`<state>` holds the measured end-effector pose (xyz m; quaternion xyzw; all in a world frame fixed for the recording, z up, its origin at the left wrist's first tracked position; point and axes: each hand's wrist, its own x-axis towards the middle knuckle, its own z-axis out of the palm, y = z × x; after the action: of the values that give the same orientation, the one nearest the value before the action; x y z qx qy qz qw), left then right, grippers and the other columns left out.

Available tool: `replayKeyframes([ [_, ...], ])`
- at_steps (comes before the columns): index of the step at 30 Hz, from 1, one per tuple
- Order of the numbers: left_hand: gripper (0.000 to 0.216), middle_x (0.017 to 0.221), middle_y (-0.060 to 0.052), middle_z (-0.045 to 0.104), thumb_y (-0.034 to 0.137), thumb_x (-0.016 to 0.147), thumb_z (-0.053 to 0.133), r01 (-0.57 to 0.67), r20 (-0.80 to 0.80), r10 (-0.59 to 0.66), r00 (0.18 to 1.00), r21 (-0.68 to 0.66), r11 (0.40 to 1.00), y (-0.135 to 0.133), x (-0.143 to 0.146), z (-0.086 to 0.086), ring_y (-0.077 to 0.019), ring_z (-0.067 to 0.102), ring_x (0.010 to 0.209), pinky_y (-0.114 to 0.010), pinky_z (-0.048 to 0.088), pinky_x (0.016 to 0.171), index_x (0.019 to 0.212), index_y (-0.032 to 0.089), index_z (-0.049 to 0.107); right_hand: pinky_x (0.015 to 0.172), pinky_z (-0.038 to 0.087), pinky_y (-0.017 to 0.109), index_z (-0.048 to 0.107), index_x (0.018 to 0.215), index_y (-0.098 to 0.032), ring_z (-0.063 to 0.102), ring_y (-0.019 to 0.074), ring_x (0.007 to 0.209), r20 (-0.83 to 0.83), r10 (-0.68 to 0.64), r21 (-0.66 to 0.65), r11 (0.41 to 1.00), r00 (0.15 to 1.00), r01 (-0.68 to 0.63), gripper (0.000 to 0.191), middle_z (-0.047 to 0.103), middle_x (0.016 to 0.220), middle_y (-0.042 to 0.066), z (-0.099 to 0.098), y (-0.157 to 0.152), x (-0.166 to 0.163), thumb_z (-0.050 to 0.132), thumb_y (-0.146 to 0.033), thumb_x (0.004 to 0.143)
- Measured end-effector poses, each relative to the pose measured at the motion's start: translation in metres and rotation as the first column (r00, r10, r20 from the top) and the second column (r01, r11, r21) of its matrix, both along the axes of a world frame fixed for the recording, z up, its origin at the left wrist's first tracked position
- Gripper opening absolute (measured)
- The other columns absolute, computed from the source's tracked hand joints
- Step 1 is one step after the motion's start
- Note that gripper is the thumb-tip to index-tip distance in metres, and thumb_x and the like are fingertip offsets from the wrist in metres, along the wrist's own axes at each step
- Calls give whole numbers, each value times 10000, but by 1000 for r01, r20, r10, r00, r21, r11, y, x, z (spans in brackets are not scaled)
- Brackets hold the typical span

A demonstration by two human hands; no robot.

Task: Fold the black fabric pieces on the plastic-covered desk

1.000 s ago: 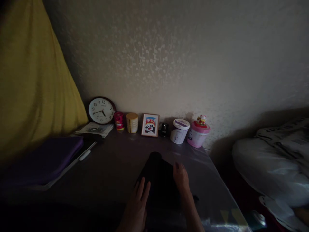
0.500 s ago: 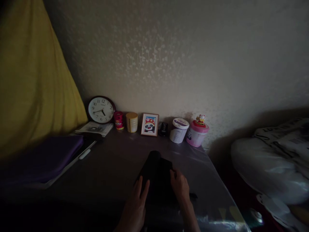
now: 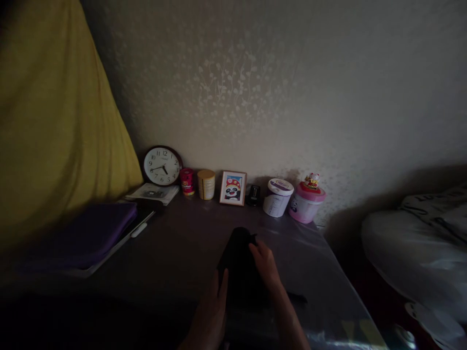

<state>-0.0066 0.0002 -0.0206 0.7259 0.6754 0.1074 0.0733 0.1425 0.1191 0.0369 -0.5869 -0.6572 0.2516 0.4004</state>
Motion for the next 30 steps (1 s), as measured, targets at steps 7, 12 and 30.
replayKeyframes([
  [7,649,1425,-186,268,55,810,349,-4,8,3,1000,123,992,5,-1,-16,-297,262,1307,-436,358,1007,1397,169,98,663,484,318,651,924,-136,642,233,779,-80,27,-27,999,996,-30,363,698,793,85,-12,25,-40,524,-403,712],
  [12,535,1413,-205,276,93,813,372,13,15,-14,1000,36,999,8,-3,-13,-314,281,1292,-437,318,1042,1345,109,321,653,503,312,652,905,-182,661,225,788,-13,49,-48,998,999,-50,261,707,784,75,-29,36,-51,522,-339,742],
  [30,791,1234,-96,485,-28,705,356,10,89,-10,996,-2,1000,-3,-13,11,-203,497,1071,-324,386,926,1396,274,117,633,465,242,605,879,-220,645,136,668,150,256,-42,967,955,-253,200,694,732,-6,-8,0,-72,408,-242,850],
])
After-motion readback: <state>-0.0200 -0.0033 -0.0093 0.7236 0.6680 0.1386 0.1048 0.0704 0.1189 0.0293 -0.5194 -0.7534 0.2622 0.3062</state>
